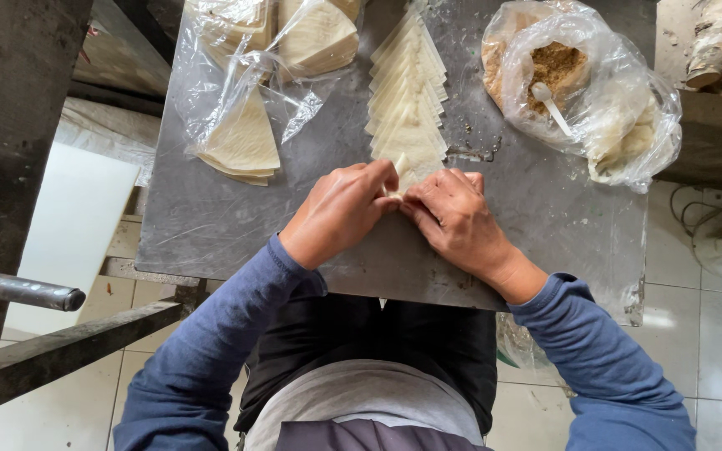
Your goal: The person separates thin triangular wrappers, scoops a brown filling from a plastic bag with a small spoon, places it on each wrapper, and folds them into sealed packets. The finished packets are stacked on the metal table.
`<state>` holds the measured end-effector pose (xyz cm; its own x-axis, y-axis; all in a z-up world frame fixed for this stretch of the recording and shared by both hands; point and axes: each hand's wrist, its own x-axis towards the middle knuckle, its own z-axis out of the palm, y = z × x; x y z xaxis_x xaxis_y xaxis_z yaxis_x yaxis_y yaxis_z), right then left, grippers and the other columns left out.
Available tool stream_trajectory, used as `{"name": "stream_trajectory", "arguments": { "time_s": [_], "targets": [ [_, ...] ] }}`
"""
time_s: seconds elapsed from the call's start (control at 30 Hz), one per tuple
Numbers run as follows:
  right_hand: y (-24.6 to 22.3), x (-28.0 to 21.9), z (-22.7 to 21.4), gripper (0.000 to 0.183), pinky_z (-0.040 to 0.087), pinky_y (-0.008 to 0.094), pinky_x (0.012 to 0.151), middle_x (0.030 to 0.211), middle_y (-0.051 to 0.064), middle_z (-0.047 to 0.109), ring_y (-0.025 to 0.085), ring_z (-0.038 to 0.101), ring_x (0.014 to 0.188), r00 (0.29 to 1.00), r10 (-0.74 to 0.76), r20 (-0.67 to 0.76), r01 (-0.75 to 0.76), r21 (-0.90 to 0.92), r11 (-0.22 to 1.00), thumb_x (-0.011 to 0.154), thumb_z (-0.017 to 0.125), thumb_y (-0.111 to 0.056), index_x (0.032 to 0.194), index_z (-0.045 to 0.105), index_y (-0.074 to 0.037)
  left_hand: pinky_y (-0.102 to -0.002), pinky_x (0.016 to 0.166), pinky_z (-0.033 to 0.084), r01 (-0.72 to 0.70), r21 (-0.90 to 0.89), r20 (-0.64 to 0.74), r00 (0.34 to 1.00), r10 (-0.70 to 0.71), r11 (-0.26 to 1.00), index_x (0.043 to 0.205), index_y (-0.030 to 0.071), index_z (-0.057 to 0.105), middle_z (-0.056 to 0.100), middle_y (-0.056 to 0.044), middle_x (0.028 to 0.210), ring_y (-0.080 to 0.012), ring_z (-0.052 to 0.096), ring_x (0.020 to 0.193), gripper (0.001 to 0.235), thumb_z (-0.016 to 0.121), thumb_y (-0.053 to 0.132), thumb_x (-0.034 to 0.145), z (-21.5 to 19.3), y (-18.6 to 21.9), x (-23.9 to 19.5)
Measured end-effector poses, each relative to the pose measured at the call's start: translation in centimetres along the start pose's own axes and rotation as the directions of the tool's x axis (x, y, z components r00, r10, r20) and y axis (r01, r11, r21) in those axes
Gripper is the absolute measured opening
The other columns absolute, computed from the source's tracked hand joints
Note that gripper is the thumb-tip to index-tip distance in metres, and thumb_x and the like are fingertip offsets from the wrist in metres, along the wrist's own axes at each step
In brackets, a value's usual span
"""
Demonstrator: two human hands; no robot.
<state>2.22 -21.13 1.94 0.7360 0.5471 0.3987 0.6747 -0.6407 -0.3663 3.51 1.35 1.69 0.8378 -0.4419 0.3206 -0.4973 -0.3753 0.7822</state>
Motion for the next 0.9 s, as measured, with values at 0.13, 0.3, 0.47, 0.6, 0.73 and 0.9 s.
{"name": "stream_trajectory", "arguments": {
  "time_s": [0.13, 0.3, 0.47, 0.6, 0.73, 0.9],
  "targets": [
    [-0.2, 0.0, 0.2, 0.014, 0.039, 0.038, 0.089, 0.099, 0.003, 0.062, 0.023, 0.059, 0.095, 0.996, -0.062, -0.057, 0.056, -0.100, 0.993, 0.096, 0.075, -0.014, 0.108, 0.069, -0.012, -0.044, 0.068, 0.052, 0.029, 0.108, -0.041, 0.999, -0.025, 0.994, 0.098, 0.007, 0.065, 0.064, -0.014, 0.090, -0.0364, 0.066, 0.082, 0.012, 0.072, 0.011, 0.089, 0.4, 0.1, -0.3],
    [-0.3, 0.0, 0.0, 0.020, 0.041, 0.039, 0.089, 0.100, 0.004, 0.062, 0.024, 0.058, 0.094, 0.993, -0.113, -0.034, 0.107, -0.140, 0.984, 0.098, 0.074, -0.013, 0.116, 0.069, -0.007, -0.044, 0.068, 0.053, 0.046, 0.180, -0.104, 0.994, -0.027, 0.983, 0.098, 0.008, 0.065, 0.064, -0.014, 0.092, -0.0366, 0.065, 0.081, 0.010, 0.072, 0.014, 0.092, 1.4, -0.2, -0.6],
    [-0.2, 0.5, 0.1, 0.014, 0.040, 0.040, 0.089, 0.098, 0.003, 0.061, 0.023, 0.059, 0.094, 0.996, -0.089, -0.028, 0.084, -0.129, 0.988, 0.097, 0.074, -0.015, 0.109, 0.069, -0.009, -0.044, 0.068, 0.053, 0.082, 0.171, -0.121, 0.991, -0.062, 0.982, 0.099, 0.008, 0.063, 0.064, -0.014, 0.093, -0.0369, 0.065, 0.082, 0.014, 0.072, 0.017, 0.093, 1.7, -0.4, -0.6],
    [-0.1, 0.5, 0.5, 0.015, 0.040, 0.039, 0.086, 0.100, 0.006, 0.062, 0.025, 0.057, 0.094, 0.997, -0.042, -0.061, 0.033, -0.142, 0.989, 0.097, 0.074, -0.015, 0.110, 0.070, -0.009, -0.045, 0.068, 0.052, 0.073, 0.219, -0.115, 0.992, -0.048, 0.973, 0.100, 0.007, 0.062, 0.063, -0.014, 0.095, -0.0371, 0.065, 0.084, 0.014, 0.070, 0.019, 0.096, 2.0, -0.6, -0.3],
    [0.3, 0.5, 0.5, 0.013, 0.042, 0.038, 0.087, 0.102, 0.005, 0.063, 0.024, 0.058, 0.096, 0.997, -0.043, -0.068, 0.036, -0.100, 0.994, 0.099, 0.073, -0.012, 0.111, 0.070, -0.008, -0.044, 0.069, 0.053, 0.024, 0.207, -0.102, 0.995, -0.003, 0.978, 0.100, 0.006, 0.061, 0.063, -0.014, 0.096, -0.0367, 0.065, 0.084, 0.014, 0.069, 0.016, 0.096, 1.7, -0.7, -0.6],
    [0.4, 0.6, 0.2, 0.018, 0.042, 0.039, 0.089, 0.106, 0.006, 0.064, 0.026, 0.059, 0.098, 0.995, -0.064, -0.081, 0.061, -0.027, 0.998, 0.097, 0.073, -0.013, 0.111, 0.066, -0.006, -0.043, 0.073, 0.054, 0.035, 0.205, -0.136, 0.991, -0.007, 0.978, 0.100, 0.006, 0.061, 0.062, -0.013, 0.095, -0.0345, 0.065, 0.087, 0.009, 0.067, 0.009, 0.094, 1.9, -0.9, -0.4]
  ]
}}
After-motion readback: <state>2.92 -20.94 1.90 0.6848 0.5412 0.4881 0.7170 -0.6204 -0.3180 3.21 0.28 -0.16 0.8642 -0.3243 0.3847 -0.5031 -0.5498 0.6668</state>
